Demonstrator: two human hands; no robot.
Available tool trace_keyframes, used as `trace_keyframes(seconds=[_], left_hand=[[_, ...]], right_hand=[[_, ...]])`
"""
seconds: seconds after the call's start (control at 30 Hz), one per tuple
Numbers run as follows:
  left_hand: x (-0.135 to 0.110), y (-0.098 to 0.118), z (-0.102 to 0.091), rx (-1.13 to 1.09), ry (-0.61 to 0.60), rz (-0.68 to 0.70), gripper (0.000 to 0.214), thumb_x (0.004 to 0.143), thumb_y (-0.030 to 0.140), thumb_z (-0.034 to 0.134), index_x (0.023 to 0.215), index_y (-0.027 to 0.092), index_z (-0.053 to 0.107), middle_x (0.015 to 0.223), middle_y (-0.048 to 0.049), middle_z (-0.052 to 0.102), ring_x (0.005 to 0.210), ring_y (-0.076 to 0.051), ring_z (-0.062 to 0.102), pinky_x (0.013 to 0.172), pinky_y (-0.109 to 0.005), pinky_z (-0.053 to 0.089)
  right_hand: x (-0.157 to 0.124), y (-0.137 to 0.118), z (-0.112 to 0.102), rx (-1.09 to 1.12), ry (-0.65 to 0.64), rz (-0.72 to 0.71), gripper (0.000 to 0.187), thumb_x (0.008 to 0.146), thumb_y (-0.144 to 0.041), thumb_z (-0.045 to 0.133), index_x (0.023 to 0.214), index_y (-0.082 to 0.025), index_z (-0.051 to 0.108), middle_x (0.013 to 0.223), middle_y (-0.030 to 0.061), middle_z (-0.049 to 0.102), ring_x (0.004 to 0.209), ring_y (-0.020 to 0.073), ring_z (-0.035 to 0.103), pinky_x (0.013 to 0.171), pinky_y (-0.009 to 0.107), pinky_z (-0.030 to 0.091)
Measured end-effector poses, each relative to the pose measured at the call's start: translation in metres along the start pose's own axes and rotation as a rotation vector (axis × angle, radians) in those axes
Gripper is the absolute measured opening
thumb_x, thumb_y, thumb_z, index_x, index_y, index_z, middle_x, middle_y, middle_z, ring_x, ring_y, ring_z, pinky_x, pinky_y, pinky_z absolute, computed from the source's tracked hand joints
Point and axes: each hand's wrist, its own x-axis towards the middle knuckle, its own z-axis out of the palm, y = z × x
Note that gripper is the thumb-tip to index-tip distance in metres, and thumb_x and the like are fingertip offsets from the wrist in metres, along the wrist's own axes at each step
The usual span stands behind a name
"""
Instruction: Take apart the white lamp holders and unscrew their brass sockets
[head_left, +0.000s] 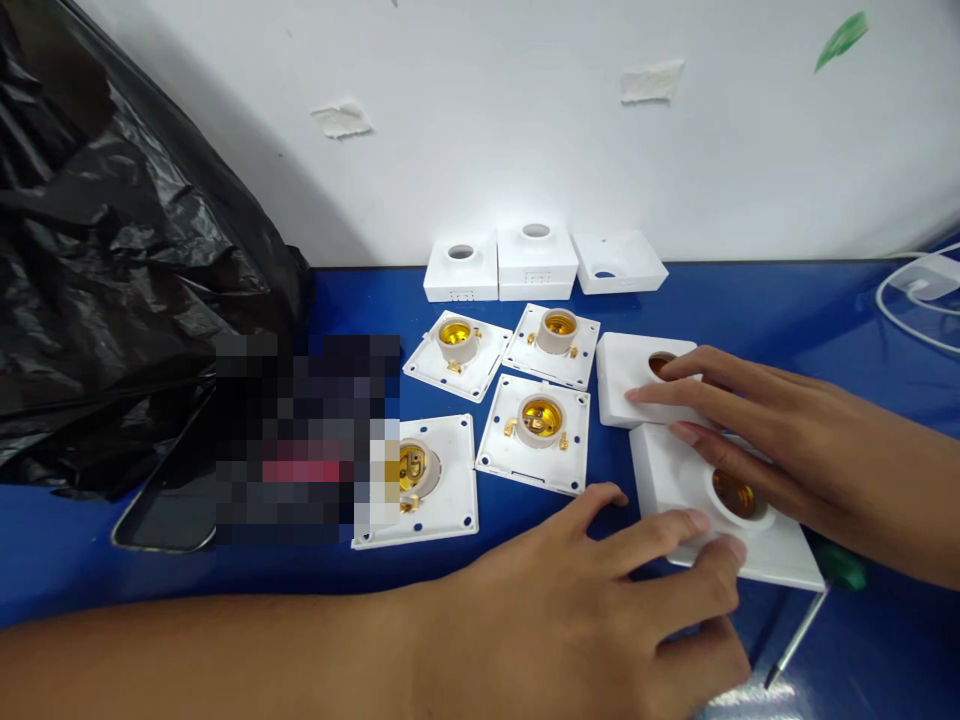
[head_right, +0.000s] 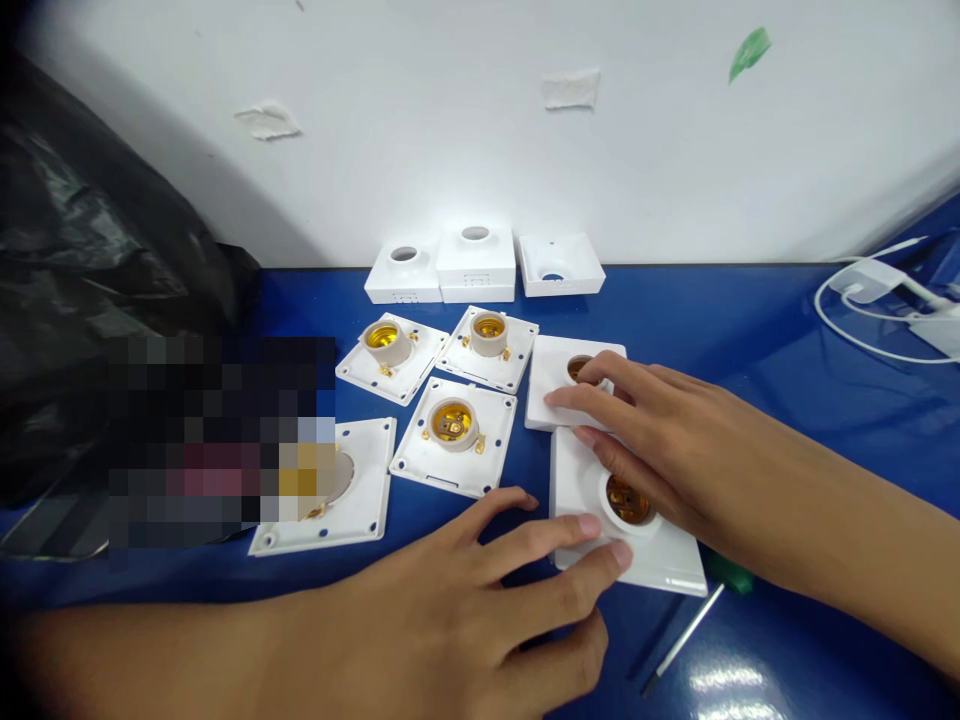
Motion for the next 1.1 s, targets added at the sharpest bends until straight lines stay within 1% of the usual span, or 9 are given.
trace_keyframes(seconds=[0.13, 0.23, 0.37, 0.5, 0.67, 0.77, 0.93, 1.03, 1.1], left_hand=[[0.0001, 0.0002, -0.0010, 0.020, 0.002, -0.001, 0.030, 0.111, 0.023, 0.048, 0.132, 0.022, 0.069, 0.160, -0.0102, 0.053, 0.151, -0.029, 0.041, 0.107, -0.048, 0.056], [-0.0001, 0.0002, -0.0013, 0.023, -0.003, 0.000, 0.032, 0.111, 0.022, 0.046, 0.133, 0.022, 0.069, 0.160, -0.0104, 0.052, 0.151, -0.029, 0.041, 0.107, -0.049, 0.056], [-0.0002, 0.0001, -0.0015, 0.020, -0.007, 0.001, 0.033, 0.112, 0.022, 0.044, 0.134, 0.022, 0.069, 0.161, -0.0104, 0.052, 0.152, -0.029, 0.040, 0.108, -0.049, 0.056], [0.0004, -0.0003, -0.0011, 0.014, -0.003, 0.002, 0.030, 0.111, 0.022, 0.048, 0.132, 0.022, 0.069, 0.161, -0.0108, 0.052, 0.151, -0.029, 0.041, 0.106, -0.049, 0.057], [0.0005, -0.0004, -0.0010, 0.003, 0.004, 0.000, 0.030, 0.110, 0.022, 0.048, 0.133, 0.020, 0.068, 0.161, -0.0105, 0.052, 0.152, -0.029, 0.041, 0.106, -0.050, 0.057], [0.0006, -0.0002, -0.0025, 0.005, -0.012, -0.001, 0.030, 0.111, 0.023, 0.048, 0.133, 0.021, 0.068, 0.161, -0.0099, 0.052, 0.152, -0.028, 0.040, 0.107, -0.049, 0.056], [0.0012, -0.0002, -0.0024, 0.001, 0.006, -0.001, 0.027, 0.110, 0.022, 0.053, 0.131, 0.020, 0.069, 0.160, -0.0116, 0.053, 0.150, -0.029, 0.043, 0.107, -0.048, 0.056], [0.0011, -0.0003, -0.0020, -0.006, 0.022, -0.003, 0.025, 0.108, 0.024, 0.057, 0.129, 0.020, 0.070, 0.159, -0.0115, 0.055, 0.149, -0.029, 0.044, 0.105, -0.048, 0.058], [0.0008, 0.0000, -0.0021, -0.001, 0.016, -0.006, 0.026, 0.109, 0.024, 0.056, 0.130, 0.020, 0.069, 0.159, -0.0107, 0.054, 0.150, -0.028, 0.043, 0.106, -0.048, 0.057]], right_hand=[[0.0003, 0.0003, 0.0005, -0.018, -0.007, -0.025, 0.055, 0.103, -0.024, 0.046, 0.157, -0.030, 0.052, 0.151, 0.0095, 0.066, 0.142, 0.0389, 0.061, 0.100, 0.048, 0.065], [0.0009, -0.0004, -0.0001, -0.015, -0.003, -0.030, 0.053, 0.104, -0.023, 0.044, 0.156, -0.029, 0.053, 0.150, 0.0106, 0.066, 0.141, 0.0386, 0.062, 0.100, 0.048, 0.065], [0.0008, -0.0012, -0.0012, 0.010, 0.001, -0.012, 0.051, 0.105, -0.025, 0.045, 0.155, -0.031, 0.055, 0.147, 0.0100, 0.068, 0.137, 0.0380, 0.066, 0.099, 0.047, 0.066], [0.0005, -0.0014, -0.0012, 0.021, 0.010, 0.001, 0.051, 0.105, -0.027, 0.045, 0.154, -0.032, 0.057, 0.147, 0.0090, 0.069, 0.132, 0.0380, 0.069, 0.094, 0.046, 0.067], [0.0020, -0.0024, -0.0023, 0.020, 0.011, -0.011, 0.049, 0.105, -0.025, 0.045, 0.152, -0.030, 0.059, 0.147, 0.0103, 0.069, 0.135, 0.0372, 0.068, 0.098, 0.047, 0.066], [0.0028, -0.0037, -0.0035, 0.010, -0.003, -0.005, 0.049, 0.105, -0.025, 0.044, 0.151, -0.029, 0.060, 0.148, 0.0107, 0.069, 0.140, 0.0384, 0.064, 0.099, 0.048, 0.066], [0.0015, -0.0043, -0.0038, -0.001, -0.036, 0.018, 0.051, 0.105, -0.026, 0.043, 0.155, -0.030, 0.055, 0.148, 0.0108, 0.067, 0.142, 0.0392, 0.062, 0.100, 0.051, 0.065], [0.0012, -0.0039, -0.0037, 0.006, -0.044, 0.020, 0.052, 0.106, -0.026, 0.043, 0.156, -0.031, 0.054, 0.149, 0.0101, 0.066, 0.142, 0.0379, 0.062, 0.101, 0.049, 0.065], [0.0013, -0.0035, -0.0038, 0.007, -0.039, 0.017, 0.052, 0.106, -0.025, 0.044, 0.156, -0.031, 0.053, 0.150, 0.0095, 0.066, 0.142, 0.0374, 0.062, 0.102, 0.049, 0.065]])
